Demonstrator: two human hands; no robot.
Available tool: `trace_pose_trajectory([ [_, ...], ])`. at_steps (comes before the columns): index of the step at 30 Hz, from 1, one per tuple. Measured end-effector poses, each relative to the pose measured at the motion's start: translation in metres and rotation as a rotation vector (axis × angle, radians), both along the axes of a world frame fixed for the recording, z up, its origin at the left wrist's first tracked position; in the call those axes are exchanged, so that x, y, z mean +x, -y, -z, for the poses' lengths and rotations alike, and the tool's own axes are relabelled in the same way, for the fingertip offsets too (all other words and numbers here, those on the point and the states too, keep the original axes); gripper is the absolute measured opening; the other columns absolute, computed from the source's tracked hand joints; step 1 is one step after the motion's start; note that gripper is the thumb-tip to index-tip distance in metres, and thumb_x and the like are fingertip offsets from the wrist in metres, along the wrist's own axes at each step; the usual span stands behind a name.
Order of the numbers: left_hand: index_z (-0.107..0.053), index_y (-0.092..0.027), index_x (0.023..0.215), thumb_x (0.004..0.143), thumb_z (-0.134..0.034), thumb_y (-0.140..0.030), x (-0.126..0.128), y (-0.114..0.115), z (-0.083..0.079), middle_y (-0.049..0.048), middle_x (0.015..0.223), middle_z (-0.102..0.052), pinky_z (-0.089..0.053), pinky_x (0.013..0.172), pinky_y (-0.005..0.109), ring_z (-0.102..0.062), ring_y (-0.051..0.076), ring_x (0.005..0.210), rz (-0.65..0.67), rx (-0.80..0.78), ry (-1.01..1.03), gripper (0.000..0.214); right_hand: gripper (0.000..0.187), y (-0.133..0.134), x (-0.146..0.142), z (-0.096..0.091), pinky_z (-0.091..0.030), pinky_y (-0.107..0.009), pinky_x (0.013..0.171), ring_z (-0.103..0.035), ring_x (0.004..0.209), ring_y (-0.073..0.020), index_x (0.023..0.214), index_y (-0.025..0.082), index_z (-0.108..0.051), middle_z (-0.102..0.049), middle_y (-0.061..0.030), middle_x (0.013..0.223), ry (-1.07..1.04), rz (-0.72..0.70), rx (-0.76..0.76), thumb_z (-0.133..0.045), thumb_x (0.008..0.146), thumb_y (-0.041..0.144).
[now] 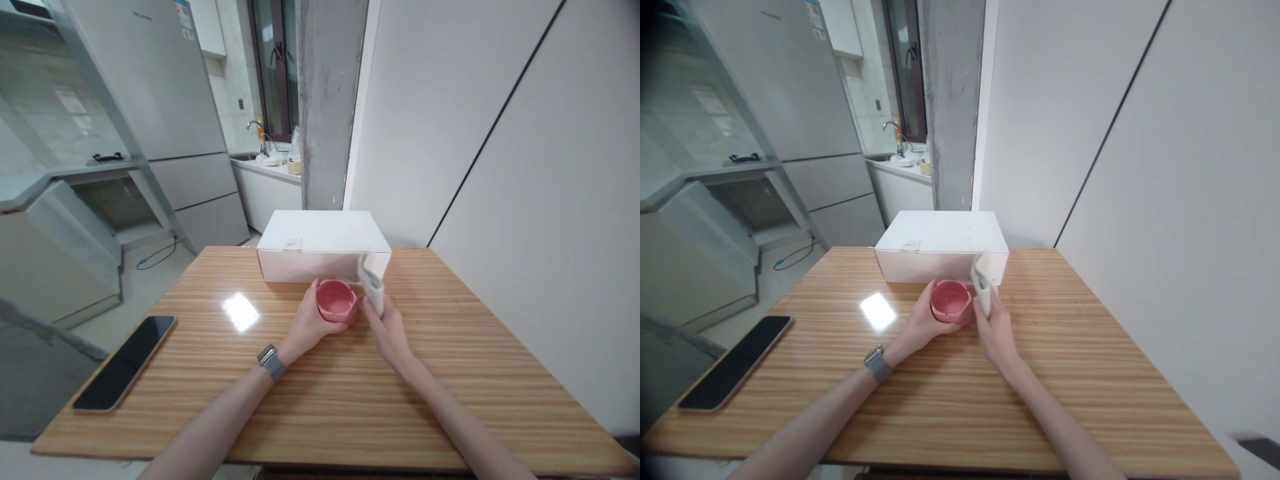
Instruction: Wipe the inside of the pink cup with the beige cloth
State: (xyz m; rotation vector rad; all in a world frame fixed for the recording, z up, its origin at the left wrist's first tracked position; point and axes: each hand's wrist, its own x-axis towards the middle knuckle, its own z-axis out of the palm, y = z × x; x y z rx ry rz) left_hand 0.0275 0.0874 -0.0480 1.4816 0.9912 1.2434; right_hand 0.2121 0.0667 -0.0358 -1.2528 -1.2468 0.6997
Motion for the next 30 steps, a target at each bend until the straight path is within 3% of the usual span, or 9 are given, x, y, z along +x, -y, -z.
trace_pose_trajectory([
  [1,-0.044,-0.018,0.136,0.051,-0.089,-0.023,0.001,-0.001,0.002,0.0142,0.133,-0.055,-0.031,0.109,0.045,-0.049,0.031,0.125,-0.021,0.028,-0.037,0.097,0.039,-0.005,-0.008,0.002,-0.034,-0.052,0.113,-0.05,0.131,-0.0329,0.119,0.019,-0.068,-0.067,-0.0106,0.127,0.167,-0.193,0.072,-0.065,0.083,0.032],
  [3,-0.049,-0.018,0.13,0.053,-0.086,-0.022,0.0,-0.004,0.003,0.0118,0.126,-0.059,-0.039,0.102,0.043,-0.055,0.029,0.114,-0.062,0.078,-0.124,0.085,0.044,-0.014,-0.019,0.007,-0.021,-0.056,0.119,-0.028,0.146,-0.0286,0.13,0.023,-0.061,-0.057,-0.0069,0.141,0.403,-0.401,0.185,-0.056,0.087,0.022],
  [6,-0.052,-0.019,0.125,0.055,-0.084,-0.019,-0.004,-0.006,0.001,0.0085,0.119,-0.061,-0.043,0.097,0.04,-0.058,0.026,0.106,-0.082,0.102,-0.164,0.077,0.05,-0.021,-0.022,0.014,-0.019,-0.059,0.12,-0.016,0.15,-0.0263,0.136,0.023,-0.055,-0.052,-0.0054,0.146,0.575,-0.472,0.279,-0.048,0.088,0.014],
  [13,-0.052,-0.02,0.119,0.045,-0.085,-0.013,-0.003,-0.002,-0.01,0.0064,0.117,-0.058,-0.044,0.094,0.039,-0.056,0.027,0.106,-0.138,0.173,-0.162,0.081,0.051,-0.014,-0.02,0.012,-0.026,-0.062,0.117,-0.017,0.149,-0.0289,0.142,0.022,-0.048,-0.054,-0.0061,0.144,0.603,-0.42,0.439,-0.046,0.091,0.017],
  [18,-0.051,-0.019,0.12,0.048,-0.088,-0.015,-0.003,-0.001,-0.013,0.0076,0.117,-0.062,-0.047,0.091,0.036,-0.059,0.025,0.104,0.049,-0.017,0.087,0.082,0.049,-0.007,-0.018,0.003,-0.027,-0.063,0.115,-0.024,0.146,-0.0322,0.141,0.021,-0.048,-0.057,-0.0079,0.14,0.6,-0.408,0.492,-0.045,0.092,0.019],
  [21,-0.054,-0.02,0.117,0.063,-0.083,-0.026,-0.004,-0.002,-0.016,0.0064,0.115,-0.064,-0.049,0.088,0.031,-0.06,0.021,0.104,0.133,-0.202,0.296,0.062,0.046,-0.005,-0.012,0.002,-0.03,-0.062,0.114,-0.03,0.144,-0.0331,0.138,0.021,-0.052,-0.06,-0.0085,0.137,0.559,-0.401,0.5,-0.045,0.092,0.021],
  [24,-0.058,-0.021,0.115,0.082,-0.067,-0.039,-0.002,-0.003,-0.017,0.0049,0.117,-0.065,-0.05,0.083,0.027,-0.061,0.018,0.103,0.155,-0.37,0.52,0.039,0.042,-0.006,-0.007,0.001,-0.034,-0.06,0.112,-0.035,0.142,-0.0325,0.134,0.021,-0.055,-0.062,-0.0092,0.133,0.489,-0.392,0.512,-0.044,0.094,0.022],
  [30,-0.06,-0.018,0.126,0.093,-0.053,-0.048,-0.003,0.001,-0.012,0.0058,0.129,-0.063,-0.048,0.092,0.025,-0.059,0.019,0.114,0.357,-0.581,0.706,0.045,0.04,-0.005,-0.001,-0.005,-0.036,-0.06,0.11,-0.041,0.138,-0.0328,0.131,0.022,-0.058,-0.065,-0.0096,0.129,0.45,-0.443,0.553,-0.042,0.094,0.025],
])
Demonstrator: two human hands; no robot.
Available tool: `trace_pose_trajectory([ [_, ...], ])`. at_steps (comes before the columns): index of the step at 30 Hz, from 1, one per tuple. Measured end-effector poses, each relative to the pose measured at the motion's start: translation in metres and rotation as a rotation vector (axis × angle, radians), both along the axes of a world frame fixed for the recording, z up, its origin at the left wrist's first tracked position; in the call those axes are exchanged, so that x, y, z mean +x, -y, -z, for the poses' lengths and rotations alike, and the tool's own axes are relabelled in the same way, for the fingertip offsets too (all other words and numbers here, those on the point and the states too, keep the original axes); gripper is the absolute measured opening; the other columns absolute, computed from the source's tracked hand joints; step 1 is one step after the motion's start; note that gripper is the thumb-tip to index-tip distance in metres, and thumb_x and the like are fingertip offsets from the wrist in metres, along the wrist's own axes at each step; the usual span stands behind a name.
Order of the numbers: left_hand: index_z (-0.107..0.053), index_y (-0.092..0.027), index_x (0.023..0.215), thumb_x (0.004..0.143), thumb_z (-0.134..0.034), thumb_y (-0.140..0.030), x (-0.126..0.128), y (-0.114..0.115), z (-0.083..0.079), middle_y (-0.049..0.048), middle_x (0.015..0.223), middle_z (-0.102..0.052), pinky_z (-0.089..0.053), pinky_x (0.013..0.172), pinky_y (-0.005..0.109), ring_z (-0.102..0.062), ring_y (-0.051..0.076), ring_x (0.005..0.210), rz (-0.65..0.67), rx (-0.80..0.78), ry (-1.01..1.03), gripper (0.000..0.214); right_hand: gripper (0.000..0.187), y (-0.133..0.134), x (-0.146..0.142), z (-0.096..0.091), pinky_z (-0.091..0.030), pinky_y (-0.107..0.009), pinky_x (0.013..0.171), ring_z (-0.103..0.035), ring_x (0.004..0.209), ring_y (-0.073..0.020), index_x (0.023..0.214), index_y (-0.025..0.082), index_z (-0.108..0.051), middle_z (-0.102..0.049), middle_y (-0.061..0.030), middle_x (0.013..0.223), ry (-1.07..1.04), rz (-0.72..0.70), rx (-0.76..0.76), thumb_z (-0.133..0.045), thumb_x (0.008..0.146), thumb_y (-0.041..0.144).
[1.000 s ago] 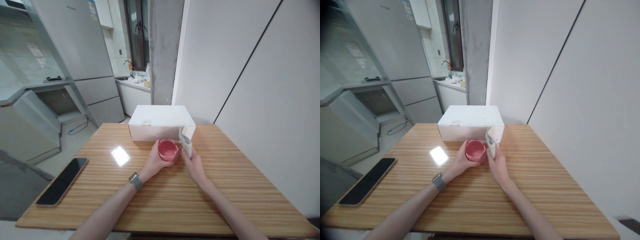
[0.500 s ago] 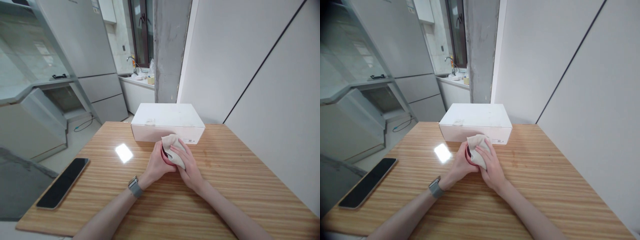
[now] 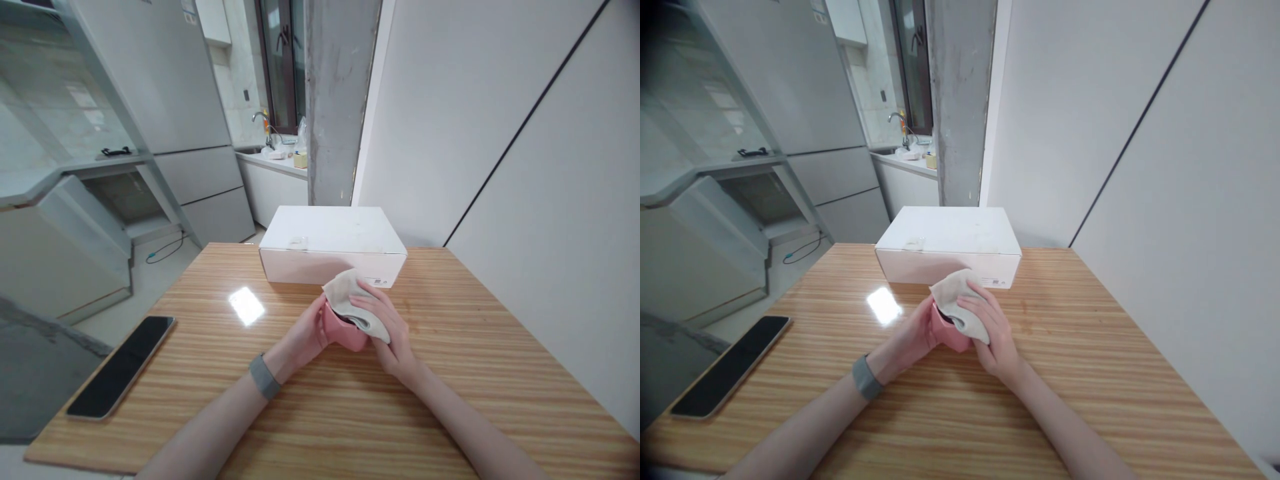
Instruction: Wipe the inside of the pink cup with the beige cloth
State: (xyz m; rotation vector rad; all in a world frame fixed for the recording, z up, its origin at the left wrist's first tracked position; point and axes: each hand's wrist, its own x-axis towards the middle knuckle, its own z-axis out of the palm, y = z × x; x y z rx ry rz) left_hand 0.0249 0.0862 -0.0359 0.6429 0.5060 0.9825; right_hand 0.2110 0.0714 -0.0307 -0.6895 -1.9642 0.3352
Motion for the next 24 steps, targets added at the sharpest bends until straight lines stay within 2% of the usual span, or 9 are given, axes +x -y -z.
trace_pose_trajectory([
  [3,-0.062,-0.017,0.125,0.091,-0.05,-0.056,-0.007,0.002,0.0,0.0098,0.121,-0.067,-0.055,0.078,0.032,-0.066,0.023,0.101,0.198,-0.041,-0.101,0.053,0.04,0.002,0.002,-0.002,-0.037,-0.061,0.108,-0.044,0.136,-0.0345,0.129,0.021,-0.06,-0.066,-0.0103,0.127,0.012,-0.021,-0.007,-0.045,0.093,0.03],
  [5,-0.063,-0.018,0.123,0.089,-0.048,-0.062,-0.01,0.002,-0.002,0.0108,0.114,-0.07,-0.056,0.066,0.035,-0.069,0.026,0.091,0.266,-0.041,-0.192,0.058,0.041,0.003,0.002,-0.004,-0.038,-0.061,0.108,-0.047,0.133,-0.0356,0.127,0.021,-0.062,-0.068,-0.0108,0.124,0.034,-0.031,0.004,-0.047,0.091,0.033],
  [7,-0.064,-0.019,0.122,0.088,-0.052,-0.06,-0.01,0.002,-0.003,0.009,0.113,-0.071,-0.056,0.068,0.035,-0.068,0.026,0.092,0.199,-0.02,-0.205,0.055,0.038,0.003,0.0,-0.005,-0.036,-0.061,0.108,-0.051,0.129,-0.0355,0.121,0.02,-0.065,-0.071,-0.0105,0.115,0.049,-0.037,0.04,-0.049,0.089,0.032],
  [11,-0.065,-0.022,0.121,0.083,-0.064,-0.045,-0.002,0.002,-0.001,0.005,0.117,-0.07,-0.052,0.09,0.03,-0.063,0.022,0.108,-0.077,0.011,-0.151,0.044,0.025,-0.001,-0.003,-0.008,-0.038,-0.057,0.108,-0.057,0.119,-0.032,0.099,0.022,-0.068,-0.073,-0.0082,0.092,0.094,-0.016,0.055,-0.046,0.086,0.022],
  [16,-0.064,-0.016,0.121,0.083,-0.063,-0.043,0.002,0.0,0.007,0.0103,0.116,-0.07,-0.051,0.091,0.034,-0.062,0.025,0.11,-0.174,0.023,-0.196,0.047,0.021,-0.003,-0.01,-0.011,-0.04,-0.053,0.105,-0.06,0.109,-0.0294,0.077,0.024,-0.064,-0.066,-0.0053,0.074,0.162,0.048,0.032,-0.044,0.081,0.017],
  [19,-0.065,-0.014,0.116,0.082,-0.062,-0.04,0.002,0.001,0.006,0.0103,0.11,-0.071,-0.051,0.087,0.032,-0.064,0.024,0.105,-0.267,0.079,-0.23,0.043,0.019,0.004,-0.021,-0.012,-0.035,-0.056,0.11,-0.06,0.103,-0.0285,0.075,0.025,-0.062,-0.063,-0.0037,0.069,0.233,0.154,0.076,-0.046,0.078,0.016],
  [21,-0.064,-0.015,0.116,0.081,-0.064,-0.038,0.002,0.004,0.003,0.0079,0.104,-0.071,-0.052,0.078,0.028,-0.065,0.02,0.093,-0.309,0.101,-0.243,0.042,0.017,0.009,-0.029,-0.012,-0.03,-0.058,0.112,-0.06,0.099,-0.029,0.077,0.024,-0.063,-0.063,-0.0043,0.07,0.277,0.243,0.105,-0.048,0.076,0.015],
  [24,-0.061,-0.018,0.119,0.079,-0.068,-0.035,0.005,0.013,-0.004,0.0047,0.098,-0.071,-0.05,0.065,0.023,-0.063,0.014,0.077,-0.263,0.075,-0.165,0.044,0.015,0.013,-0.035,-0.011,-0.03,-0.06,0.111,-0.06,0.095,-0.0295,0.078,0.023,-0.062,-0.063,-0.0054,0.07,0.306,0.307,0.156,-0.049,0.074,0.016],
])
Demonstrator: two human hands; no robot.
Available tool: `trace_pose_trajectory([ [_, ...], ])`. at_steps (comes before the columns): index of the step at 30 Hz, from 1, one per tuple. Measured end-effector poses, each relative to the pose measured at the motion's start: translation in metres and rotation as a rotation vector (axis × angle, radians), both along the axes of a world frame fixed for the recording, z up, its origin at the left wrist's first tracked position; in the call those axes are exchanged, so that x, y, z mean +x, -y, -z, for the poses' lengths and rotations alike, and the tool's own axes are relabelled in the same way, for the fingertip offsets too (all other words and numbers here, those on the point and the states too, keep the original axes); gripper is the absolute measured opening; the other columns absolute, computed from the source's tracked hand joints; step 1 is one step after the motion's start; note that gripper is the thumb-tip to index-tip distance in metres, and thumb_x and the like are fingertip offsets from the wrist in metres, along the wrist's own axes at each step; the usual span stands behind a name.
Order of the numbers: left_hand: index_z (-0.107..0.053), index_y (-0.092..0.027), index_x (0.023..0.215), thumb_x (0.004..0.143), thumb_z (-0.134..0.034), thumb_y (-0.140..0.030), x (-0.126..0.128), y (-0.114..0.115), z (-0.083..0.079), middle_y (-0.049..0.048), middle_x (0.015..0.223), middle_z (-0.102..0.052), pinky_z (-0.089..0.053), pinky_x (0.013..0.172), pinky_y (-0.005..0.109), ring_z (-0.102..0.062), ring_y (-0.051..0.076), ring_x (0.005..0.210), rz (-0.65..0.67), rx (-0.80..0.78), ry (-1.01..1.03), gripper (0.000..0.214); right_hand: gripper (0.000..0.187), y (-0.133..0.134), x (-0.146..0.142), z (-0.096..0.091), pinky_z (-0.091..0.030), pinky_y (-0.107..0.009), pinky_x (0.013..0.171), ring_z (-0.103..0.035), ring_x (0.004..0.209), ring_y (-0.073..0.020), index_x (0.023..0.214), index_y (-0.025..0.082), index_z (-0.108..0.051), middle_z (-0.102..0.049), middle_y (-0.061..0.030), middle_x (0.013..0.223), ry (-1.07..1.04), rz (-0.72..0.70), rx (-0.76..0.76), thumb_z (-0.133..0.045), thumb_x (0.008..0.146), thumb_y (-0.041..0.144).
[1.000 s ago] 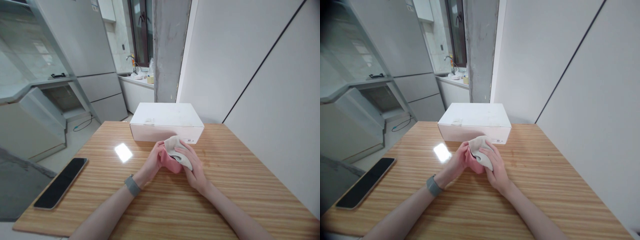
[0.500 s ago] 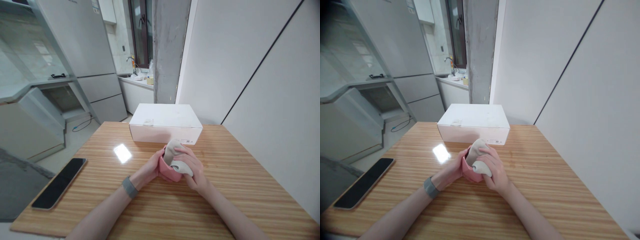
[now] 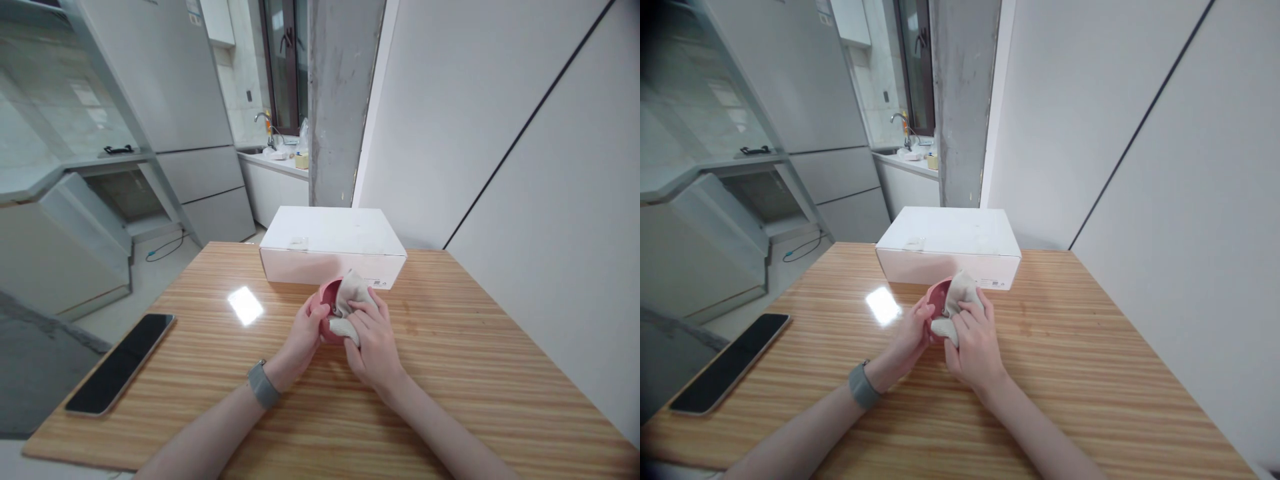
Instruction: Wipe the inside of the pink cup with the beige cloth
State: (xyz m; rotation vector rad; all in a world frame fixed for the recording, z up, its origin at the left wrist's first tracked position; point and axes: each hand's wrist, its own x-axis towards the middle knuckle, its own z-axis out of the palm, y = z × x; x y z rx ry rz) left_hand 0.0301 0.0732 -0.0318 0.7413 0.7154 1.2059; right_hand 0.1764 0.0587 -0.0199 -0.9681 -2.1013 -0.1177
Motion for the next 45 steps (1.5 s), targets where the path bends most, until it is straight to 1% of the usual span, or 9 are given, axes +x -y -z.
trace_pose_trajectory([
  [3,-0.061,-0.02,0.119,0.08,-0.068,-0.036,0.001,0.006,-0.002,0.0041,0.1,-0.071,-0.051,0.065,0.024,-0.062,0.013,0.073,0.145,-0.057,0.106,0.043,0.011,-0.001,0.004,0.001,-0.033,-0.06,0.108,-0.059,0.083,-0.0269,0.073,0.024,-0.058,-0.059,-0.0032,0.064,-0.016,-0.026,0.076,-0.049,0.073,0.017],
  [6,-0.064,-0.018,0.116,0.085,-0.057,-0.054,-0.003,0.004,0.002,0.0064,0.096,-0.072,-0.052,0.062,0.025,-0.063,0.015,0.07,0.279,-0.132,0.095,0.048,0.01,-0.003,0.012,-0.001,-0.044,-0.056,0.097,-0.05,0.062,-0.0208,0.067,0.026,-0.052,-0.049,0.0007,0.054,-0.093,-0.081,0.136,-0.049,0.072,0.018],
  [11,-0.069,-0.011,0.103,0.087,-0.049,-0.063,-0.021,-0.011,0.012,0.011,0.085,-0.074,-0.05,0.067,0.029,-0.066,0.02,0.072,0.454,-0.238,0.064,0.059,0.007,0.0,0.014,-0.007,-0.049,-0.05,0.08,-0.04,0.052,-0.0168,0.063,0.024,-0.046,-0.044,0.002,0.053,-0.234,-0.309,0.134,-0.044,0.068,0.02],
  [15,-0.07,-0.012,0.091,0.085,-0.063,-0.049,-0.034,-0.019,0.018,0.007,0.082,-0.074,-0.047,0.075,0.027,-0.064,0.017,0.072,0.468,-0.27,0.019,0.038,0.005,0.005,0.008,-0.008,-0.049,-0.049,0.077,-0.04,0.052,-0.0165,0.063,0.024,-0.042,-0.041,0.0025,0.053,-0.209,-0.408,0.08,-0.043,0.066,0.021],
  [21,-0.07,-0.014,0.09,0.081,-0.068,-0.043,-0.04,-0.019,0.017,0.0042,0.083,-0.073,-0.047,0.073,0.027,-0.063,0.016,0.07,0.483,-0.273,-0.039,0.03,0.008,0.005,0.011,-0.005,-0.049,-0.051,0.083,-0.043,0.055,-0.0177,0.064,0.024,-0.043,-0.043,0.0019,0.055,-0.134,-0.371,0.069,-0.043,0.072,0.022],
  [28,-0.07,-0.013,0.094,0.073,-0.07,-0.047,-0.026,-0.006,0.004,0.007,0.082,-0.073,-0.051,0.065,0.03,-0.063,0.019,0.071,0.293,-0.176,-0.141,0.04,0.013,-0.003,0.016,-0.003,-0.047,-0.049,0.091,-0.05,0.062,-0.0185,0.067,0.023,-0.05,-0.052,-0.0005,0.06,-0.07,-0.263,0.051,-0.043,0.078,0.018],
  [33,-0.066,-0.014,0.072,0.072,-0.07,-0.045,-0.014,-0.001,0.009,0.0054,0.064,-0.067,-0.053,0.066,0.035,-0.06,0.018,0.062,0.194,-0.171,-0.054,0.032,0.012,-0.012,0.011,0.005,-0.047,-0.049,0.089,-0.047,0.06,-0.0185,0.066,0.023,-0.049,-0.05,0.0006,0.056,-0.079,-0.162,0.118,-0.045,0.075,0.016],
  [41,-0.064,-0.018,0.122,0.087,-0.052,-0.058,-0.01,0.001,0.006,0.0104,0.11,-0.071,-0.052,0.074,0.034,-0.067,0.023,0.091,0.386,-0.19,0.045,0.054,0.013,-0.008,0.019,0.007,-0.049,-0.044,0.073,-0.044,0.051,-0.0167,0.063,0.024,-0.047,-0.049,0.0015,0.053,-0.19,-0.221,0.165,-0.043,0.074,0.018],
  [45,-0.068,-0.012,0.111,0.087,-0.058,-0.052,-0.013,-0.005,0.004,0.0108,0.105,-0.073,-0.043,0.095,0.033,-0.064,0.024,0.101,0.39,-0.123,0.147,0.048,0.014,0.002,0.015,0.001,-0.049,-0.045,0.072,-0.048,0.052,-0.0177,0.065,0.023,-0.05,-0.051,-0.0001,0.054,-0.159,-0.346,0.152,-0.04,0.076,0.024],
])
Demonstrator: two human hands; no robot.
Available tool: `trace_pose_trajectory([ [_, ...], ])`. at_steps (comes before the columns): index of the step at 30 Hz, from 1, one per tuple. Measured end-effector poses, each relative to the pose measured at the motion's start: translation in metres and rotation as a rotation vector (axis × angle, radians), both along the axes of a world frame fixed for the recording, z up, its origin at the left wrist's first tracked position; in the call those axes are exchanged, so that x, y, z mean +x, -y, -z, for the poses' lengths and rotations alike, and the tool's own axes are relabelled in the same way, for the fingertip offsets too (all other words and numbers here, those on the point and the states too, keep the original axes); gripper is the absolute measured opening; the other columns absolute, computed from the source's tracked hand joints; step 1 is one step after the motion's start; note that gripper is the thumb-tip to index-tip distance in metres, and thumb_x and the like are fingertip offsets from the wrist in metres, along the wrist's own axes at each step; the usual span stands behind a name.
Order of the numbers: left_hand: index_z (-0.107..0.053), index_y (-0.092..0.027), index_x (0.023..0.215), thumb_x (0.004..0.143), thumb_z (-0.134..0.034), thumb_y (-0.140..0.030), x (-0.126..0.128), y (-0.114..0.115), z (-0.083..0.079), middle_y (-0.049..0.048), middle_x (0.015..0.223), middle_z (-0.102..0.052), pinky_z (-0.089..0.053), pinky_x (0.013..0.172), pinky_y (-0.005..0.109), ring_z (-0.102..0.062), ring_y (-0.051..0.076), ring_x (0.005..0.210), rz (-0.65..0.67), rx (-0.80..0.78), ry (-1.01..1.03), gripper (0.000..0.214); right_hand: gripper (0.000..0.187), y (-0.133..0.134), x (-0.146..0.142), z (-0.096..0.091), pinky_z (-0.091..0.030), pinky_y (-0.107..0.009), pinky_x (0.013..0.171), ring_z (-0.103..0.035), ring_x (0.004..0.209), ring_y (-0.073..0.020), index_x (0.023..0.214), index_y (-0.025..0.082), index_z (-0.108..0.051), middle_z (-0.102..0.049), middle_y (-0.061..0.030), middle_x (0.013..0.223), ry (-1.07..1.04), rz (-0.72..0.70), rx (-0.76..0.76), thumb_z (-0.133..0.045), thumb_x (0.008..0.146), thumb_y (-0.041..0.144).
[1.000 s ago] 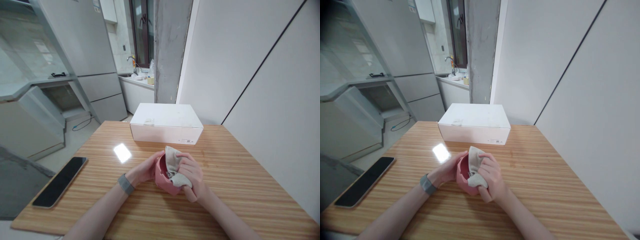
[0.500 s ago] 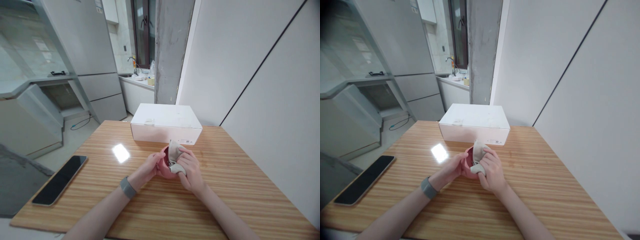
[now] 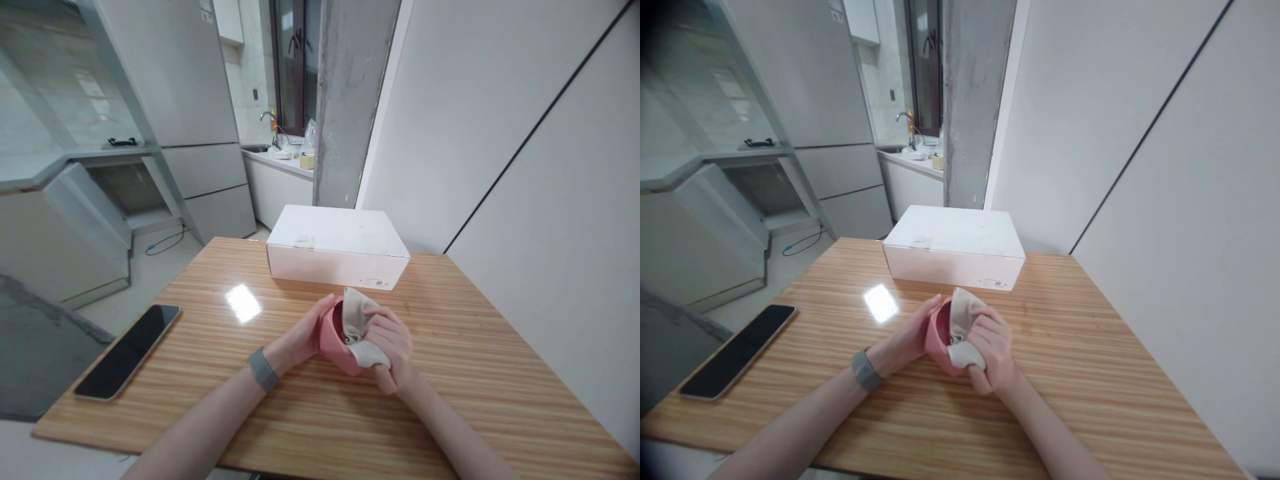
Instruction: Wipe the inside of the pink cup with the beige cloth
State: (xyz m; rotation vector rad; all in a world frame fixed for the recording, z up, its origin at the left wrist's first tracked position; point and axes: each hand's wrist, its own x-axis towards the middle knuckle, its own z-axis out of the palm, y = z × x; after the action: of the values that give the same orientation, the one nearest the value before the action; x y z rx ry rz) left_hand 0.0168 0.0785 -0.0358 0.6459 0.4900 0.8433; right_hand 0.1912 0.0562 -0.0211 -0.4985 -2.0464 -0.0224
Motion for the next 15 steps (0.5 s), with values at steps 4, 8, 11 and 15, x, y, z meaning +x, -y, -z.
trace_pose_trajectory([
  [4,-0.072,-0.009,0.096,0.083,-0.065,-0.051,-0.01,-0.005,0.003,0.0114,0.093,-0.074,-0.04,0.096,0.035,-0.064,0.022,0.091,0.102,-0.059,-0.106,0.045,0.018,0.007,-0.008,0.003,-0.05,-0.043,0.071,-0.044,0.049,-0.0171,0.063,0.025,-0.046,-0.044,0.0013,0.051,0.06,-0.091,0.016,-0.038,0.078,0.029],
  [8,-0.072,-0.009,0.095,0.082,-0.067,-0.049,-0.017,-0.005,0.002,0.0102,0.091,-0.074,-0.041,0.094,0.032,-0.062,0.019,0.087,0.168,-0.09,-0.191,0.043,0.015,0.008,-0.008,0.006,-0.051,-0.042,0.068,-0.042,0.05,-0.017,0.063,0.025,-0.043,-0.043,0.0014,0.051,0.102,-0.103,0.03,-0.04,0.076,0.03],
  [11,-0.072,-0.009,0.094,0.079,-0.07,-0.043,-0.013,-0.004,0.0,0.0087,0.09,-0.073,-0.042,0.09,0.03,-0.061,0.018,0.084,0.112,-0.071,-0.169,0.037,0.009,0.003,-0.004,0.003,-0.051,-0.044,0.072,-0.047,0.054,-0.0182,0.065,0.024,-0.044,-0.046,0.0004,0.054,0.091,-0.078,0.008,-0.041,0.074,0.025],
  [15,-0.071,-0.01,0.084,0.073,-0.073,-0.042,-0.002,-0.004,0.003,0.0064,0.082,-0.071,-0.044,0.08,0.03,-0.058,0.017,0.076,-0.099,-0.04,-0.171,0.035,0.008,-0.005,0.003,-0.002,-0.051,-0.046,0.076,-0.05,0.058,-0.0196,0.066,0.024,-0.046,-0.051,-0.0012,0.059,0.056,-0.059,-0.055,-0.042,0.072,0.022],
])
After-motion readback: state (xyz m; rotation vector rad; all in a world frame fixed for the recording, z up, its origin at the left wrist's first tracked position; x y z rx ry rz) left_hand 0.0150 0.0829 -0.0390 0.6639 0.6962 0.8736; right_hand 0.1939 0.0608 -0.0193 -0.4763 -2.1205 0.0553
